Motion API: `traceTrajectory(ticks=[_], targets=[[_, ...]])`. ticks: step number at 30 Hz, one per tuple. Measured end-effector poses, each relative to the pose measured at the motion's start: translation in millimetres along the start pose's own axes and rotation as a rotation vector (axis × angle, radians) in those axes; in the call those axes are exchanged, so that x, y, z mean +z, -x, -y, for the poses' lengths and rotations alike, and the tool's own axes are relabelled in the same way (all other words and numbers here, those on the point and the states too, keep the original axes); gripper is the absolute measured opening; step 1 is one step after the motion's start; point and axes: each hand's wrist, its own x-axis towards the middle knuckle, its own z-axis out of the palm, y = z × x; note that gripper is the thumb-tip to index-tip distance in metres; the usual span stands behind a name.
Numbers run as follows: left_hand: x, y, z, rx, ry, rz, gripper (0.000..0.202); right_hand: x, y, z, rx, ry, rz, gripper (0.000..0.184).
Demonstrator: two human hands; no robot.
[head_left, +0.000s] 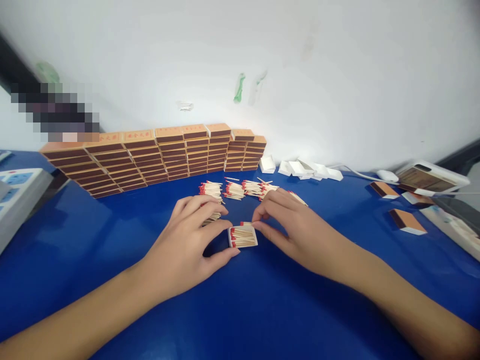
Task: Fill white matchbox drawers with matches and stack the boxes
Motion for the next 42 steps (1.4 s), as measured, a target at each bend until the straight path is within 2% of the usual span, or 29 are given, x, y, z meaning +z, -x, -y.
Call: traceTrajectory(ticks=[3, 6, 8, 12, 15, 17, 21, 26, 32, 42], targets=[[0.7, -0.3, 0.2, -0.002, -0.007, 0.010, 0.022, 6.3, 1.1, 16.0, -0.049, 0.008, 0.030, 0.009], [1.0, -1.7, 0.2, -0.005, -0.005, 0.017, 0.022, 5.9, 0.7, 13.9, -0.045, -0.014, 0.039, 0.010], [1.0, -2.4, 0.2, -0.005, 0.002, 0.014, 0.022, 0.7, -0.1, 0.7, 0.003, 0.006, -0.020, 0.009], [0.8, -1.7, -0.1, -0.001, 0.002, 0.002, 0.023, -10.1, -0.1, -40.7, 0.151, 0.197, -0.143, 0.009], [0.3, -0.6, -0.4, 0.003, 0.002, 0.005, 0.023, -10.1, 1.2, -62.8, 0.209, 0.231, -0.078, 0.011], [-0.3, -0.2, -0.7, 0.004, 0.004, 0.007, 0.023, -7.4, 1.6, -67.5, 0.210, 0.214, -0.043, 0.013], [-1.6, 0.0, -0.9, 0.004, 0.000, 0.006, 0.023, -4.7, 0.8, -63.3, 0.173, 0.200, -0.025, 0.016], [-1.9, 0.5, -0.7, 0.002, 0.005, -0.001, 0.024, -5.5, 0.1, -55.6, 0.135, 0.182, -0.071, 0.013], [-2.0, 0.0, -1.8, 0.008, 0.003, 0.002, 0.023, -1.6, -0.4, -45.1, 0.129, 0.154, 0.016, 0.010], [-0.7, -0.5, -1.0, 0.008, -0.004, 0.005, 0.023, 0.4, -0.2, -52.4, 0.153, 0.126, 0.026, 0.013]])
